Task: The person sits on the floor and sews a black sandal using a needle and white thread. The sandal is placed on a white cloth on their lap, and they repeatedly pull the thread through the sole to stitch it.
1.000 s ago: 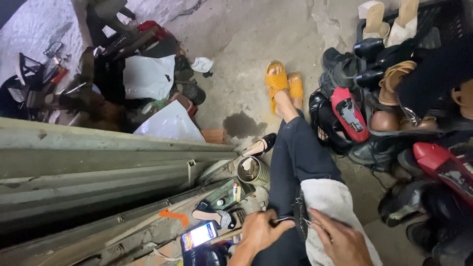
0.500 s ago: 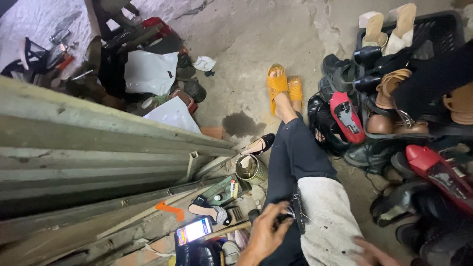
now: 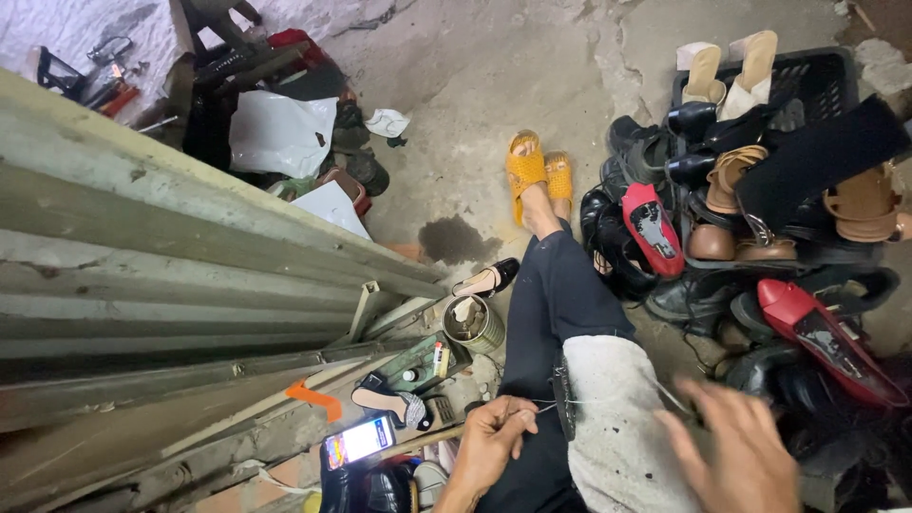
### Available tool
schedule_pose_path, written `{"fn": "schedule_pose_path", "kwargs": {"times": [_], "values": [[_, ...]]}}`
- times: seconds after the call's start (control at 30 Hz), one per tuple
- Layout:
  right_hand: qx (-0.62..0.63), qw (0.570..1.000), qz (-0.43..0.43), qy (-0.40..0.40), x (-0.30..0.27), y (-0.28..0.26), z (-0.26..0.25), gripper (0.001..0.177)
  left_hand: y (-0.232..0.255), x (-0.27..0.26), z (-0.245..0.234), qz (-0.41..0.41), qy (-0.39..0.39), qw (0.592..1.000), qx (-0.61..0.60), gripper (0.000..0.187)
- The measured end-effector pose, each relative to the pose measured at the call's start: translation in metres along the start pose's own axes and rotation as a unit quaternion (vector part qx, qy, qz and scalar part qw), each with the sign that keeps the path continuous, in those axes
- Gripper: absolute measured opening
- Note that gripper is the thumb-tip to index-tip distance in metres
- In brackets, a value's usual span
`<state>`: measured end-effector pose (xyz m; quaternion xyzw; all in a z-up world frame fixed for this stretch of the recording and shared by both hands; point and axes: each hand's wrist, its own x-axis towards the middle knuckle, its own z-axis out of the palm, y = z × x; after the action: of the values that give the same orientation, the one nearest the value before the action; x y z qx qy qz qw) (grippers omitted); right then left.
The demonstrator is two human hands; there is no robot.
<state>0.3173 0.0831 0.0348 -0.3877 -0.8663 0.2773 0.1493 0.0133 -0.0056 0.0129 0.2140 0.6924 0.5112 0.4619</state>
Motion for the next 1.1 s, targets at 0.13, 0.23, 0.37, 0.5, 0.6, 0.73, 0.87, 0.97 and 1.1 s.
{"fn": "schedule_pose_path", "kwargs": {"times": [0.13, 0.23, 0.37, 0.5, 0.6, 0.73, 0.87, 0.97, 1.1], "values": [[-0.013, 0.997, -0.062, 0.033, 0.110, -0.018, 0.020, 0.063, -0.014, -0.003, -0.004, -0.028, 0.009, 0.996, 0.090, 0.026], [0.058, 0.985, 0.068, -0.145, 0.110, -0.048, 0.045, 0.071, -0.017, -0.007, 0.001, -0.093, -0.014, 0.994, 0.052, 0.031], [-0.031, 0.937, 0.143, -0.319, 0.110, -0.058, 0.067, 0.080, -0.006, -0.010, 0.004, -0.090, -0.016, 0.994, 0.062, 0.011], [-0.060, 0.956, 0.147, -0.245, 0.100, -0.039, 0.084, 0.060, -0.007, -0.005, -0.002, -0.021, -0.038, 0.999, 0.007, 0.025], [-0.067, 0.951, 0.149, -0.264, 0.106, -0.039, 0.080, 0.070, 0.008, -0.007, 0.002, -0.022, -0.126, 0.991, 0.044, 0.022], [-0.068, 0.965, 0.129, -0.218, 0.106, -0.035, 0.097, 0.067, -0.012, -0.006, 0.015, -0.073, -0.168, 0.976, -0.121, 0.021], [-0.099, 0.964, 0.146, -0.198, 0.105, -0.038, 0.103, 0.037, 0.000, -0.015, 0.020, -0.074, -0.139, 0.986, -0.046, 0.041], [-0.114, 0.971, 0.135, -0.158, 0.102, -0.031, 0.114, 0.039, -0.019, -0.017, 0.018, -0.055, -0.030, 0.998, 0.029, 0.049], [-0.137, 0.979, 0.098, -0.113, 0.096, -0.023, 0.127, 0.035, -0.038, -0.031, 0.021, 0.031, 0.016, 0.991, 0.128, 0.052]]}}
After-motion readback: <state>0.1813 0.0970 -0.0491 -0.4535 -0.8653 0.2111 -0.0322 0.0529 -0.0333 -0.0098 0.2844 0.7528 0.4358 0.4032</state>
